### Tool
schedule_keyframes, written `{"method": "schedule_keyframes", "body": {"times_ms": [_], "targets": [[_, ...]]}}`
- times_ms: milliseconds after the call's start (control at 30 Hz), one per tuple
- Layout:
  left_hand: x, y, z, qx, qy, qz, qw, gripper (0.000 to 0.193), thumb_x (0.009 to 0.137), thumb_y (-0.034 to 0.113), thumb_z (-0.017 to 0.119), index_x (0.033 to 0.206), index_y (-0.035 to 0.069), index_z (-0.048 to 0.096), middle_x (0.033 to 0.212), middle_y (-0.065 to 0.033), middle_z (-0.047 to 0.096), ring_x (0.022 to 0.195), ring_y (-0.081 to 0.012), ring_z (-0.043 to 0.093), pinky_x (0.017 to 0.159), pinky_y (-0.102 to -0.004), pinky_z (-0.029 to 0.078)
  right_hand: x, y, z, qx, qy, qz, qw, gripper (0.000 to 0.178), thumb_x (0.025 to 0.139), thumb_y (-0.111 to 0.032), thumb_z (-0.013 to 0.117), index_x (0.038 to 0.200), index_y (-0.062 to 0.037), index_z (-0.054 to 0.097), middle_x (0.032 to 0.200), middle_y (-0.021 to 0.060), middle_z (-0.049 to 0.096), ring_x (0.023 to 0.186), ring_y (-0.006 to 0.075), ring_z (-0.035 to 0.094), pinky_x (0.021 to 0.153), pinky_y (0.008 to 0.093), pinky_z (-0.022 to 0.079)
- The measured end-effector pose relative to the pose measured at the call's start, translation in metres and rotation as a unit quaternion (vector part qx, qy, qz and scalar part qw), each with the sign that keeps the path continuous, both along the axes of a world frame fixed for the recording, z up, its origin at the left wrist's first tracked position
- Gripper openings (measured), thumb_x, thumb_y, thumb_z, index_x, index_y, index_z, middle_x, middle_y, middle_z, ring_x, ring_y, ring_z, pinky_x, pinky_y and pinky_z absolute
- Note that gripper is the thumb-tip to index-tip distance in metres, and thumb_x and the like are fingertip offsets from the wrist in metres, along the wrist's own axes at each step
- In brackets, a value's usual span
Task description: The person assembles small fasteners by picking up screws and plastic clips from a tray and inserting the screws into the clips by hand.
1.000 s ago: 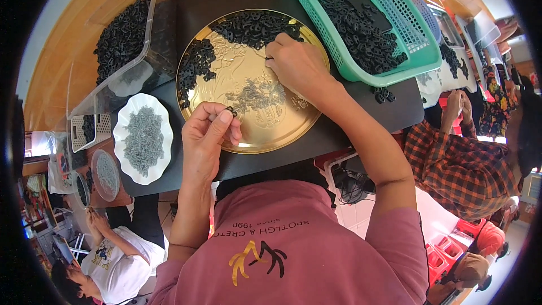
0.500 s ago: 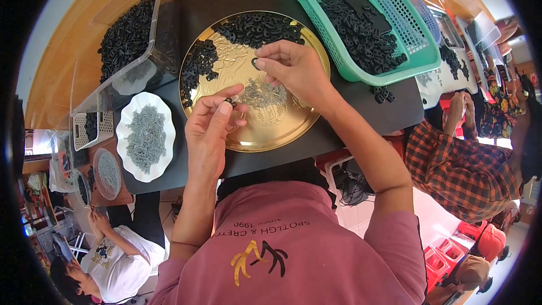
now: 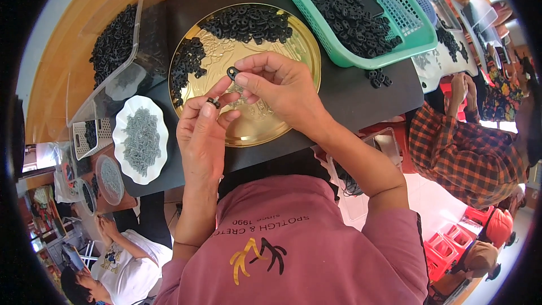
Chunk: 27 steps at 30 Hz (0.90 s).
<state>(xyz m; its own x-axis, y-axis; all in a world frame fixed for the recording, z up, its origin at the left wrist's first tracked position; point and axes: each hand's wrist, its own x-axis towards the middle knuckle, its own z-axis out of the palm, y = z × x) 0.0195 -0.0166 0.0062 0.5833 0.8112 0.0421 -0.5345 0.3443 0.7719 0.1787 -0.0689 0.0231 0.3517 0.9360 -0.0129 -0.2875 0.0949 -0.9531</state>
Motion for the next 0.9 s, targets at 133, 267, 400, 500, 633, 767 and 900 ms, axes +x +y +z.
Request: {"method": "schedule_keyframes", "body": {"times_ms": [133, 267, 400, 500, 633, 767, 900], "targets": [[-0.002, -0.001, 0.001, -0.073, -0.028, -0.016, 0.997, 0.011, 0.094, 0.01, 0.055, 0.102, 0.002, 0.056, 0.122, -0.0217, 0.057, 0.101, -0.0238, 0.061, 0.082, -0.0316, 0.053, -0.004, -0.004, -0.004, 0.025, -0.047, -0.014, 0.999, 0.021, 0.087, -0.003, 0.065, 0.107, 0.0021, 0.061, 0.091, 0.0034, 0.063, 0.077, 0.0068, 0.057, 0.069, 0.0203, 0.048], [-0.002, -0.001, 0.002, -0.077, -0.027, -0.016, 0.997, 0.011, 0.094, 0.01, 0.055, 0.102, 0.002, 0.056, 0.12, -0.0208, 0.058, 0.1, -0.0233, 0.062, 0.081, -0.0315, 0.053, -0.008, -0.008, -0.005, 0.034, -0.084, -0.031, 0.995, 0.022, 0.086, -0.002, 0.065, 0.107, 0.0012, 0.062, 0.093, 0.0018, 0.062, 0.082, 0.0058, 0.056, 0.073, 0.0201, 0.048], [0.0, -0.004, 0.001, -0.077, 0.007, 0.008, 0.997, 0.012, 0.093, 0.01, 0.057, 0.101, 0.002, 0.056, 0.107, -0.014, 0.062, 0.087, -0.0163, 0.062, 0.075, -0.0277, 0.05, -0.011, -0.009, 0.004, 0.044, -0.054, -0.028, 0.997, 0.022, 0.086, -0.001, 0.065, 0.108, 0.0001, 0.062, 0.091, 0.0004, 0.06, 0.085, 0.0052, 0.055, 0.076, 0.0199, 0.047], [0.001, -0.006, -0.001, -0.073, 0.01, 0.021, 0.997, 0.011, 0.093, 0.011, 0.058, 0.101, 0.002, 0.056, 0.095, -0.0084, 0.063, 0.076, -0.012, 0.058, 0.067, -0.0245, 0.047, -0.015, -0.01, 0.006, 0.044, -0.052, -0.024, 0.997, 0.022, 0.086, -0.001, 0.065, 0.108, -0.0002, 0.062, 0.091, 0.0002, 0.06, 0.084, 0.005, 0.054, 0.074, 0.0196, 0.047], [0.002, -0.007, 0.001, -0.082, 0.021, 0.037, 0.996, 0.011, 0.092, 0.01, 0.059, 0.099, 0.003, 0.055, 0.082, -0.0046, 0.061, 0.067, -0.01, 0.054, 0.06, -0.0219, 0.042, -0.017, -0.011, 0.003, 0.039, -0.075, -0.015, 0.996, 0.024, 0.087, -0.002, 0.065, 0.11, 0.0013, 0.061, 0.095, 0.0047, 0.063, 0.081, 0.0073, 0.058, 0.068, 0.0215, 0.051], [0.003, -0.009, 0.003, -0.084, 0.018, 0.031, 0.996, 0.011, 0.092, 0.01, 0.059, 0.099, 0.003, 0.055, 0.079, -0.0048, 0.061, 0.065, -0.0097, 0.054, 0.059, -0.0215, 0.042, -0.02, -0.011, 0.003, 0.041, -0.07, -0.01, 0.997, 0.024, 0.087, -0.003, 0.065, 0.11, 0.0013, 0.061, 0.098, 0.0056, 0.063, 0.082, 0.0075, 0.058, 0.068, 0.0217, 0.052], [0.002, -0.009, 0.002, -0.08, 0.033, 0.028, 0.996, 0.012, 0.092, 0.01, 0.06, 0.099, 0.002, 0.055, 0.079, -0.0052, 0.062, 0.065, -0.0095, 0.055, 0.059, -0.0211, 0.042, -0.022, -0.011, 0.004, 0.027, -0.056, -0.021, 0.998, 0.022, 0.087, -0.004, 0.065, 0.108, 0.0001, 0.062, 0.09, 0.0014, 0.061, 0.08, 0.005, 0.055, 0.067, 0.0199, 0.047]]}}
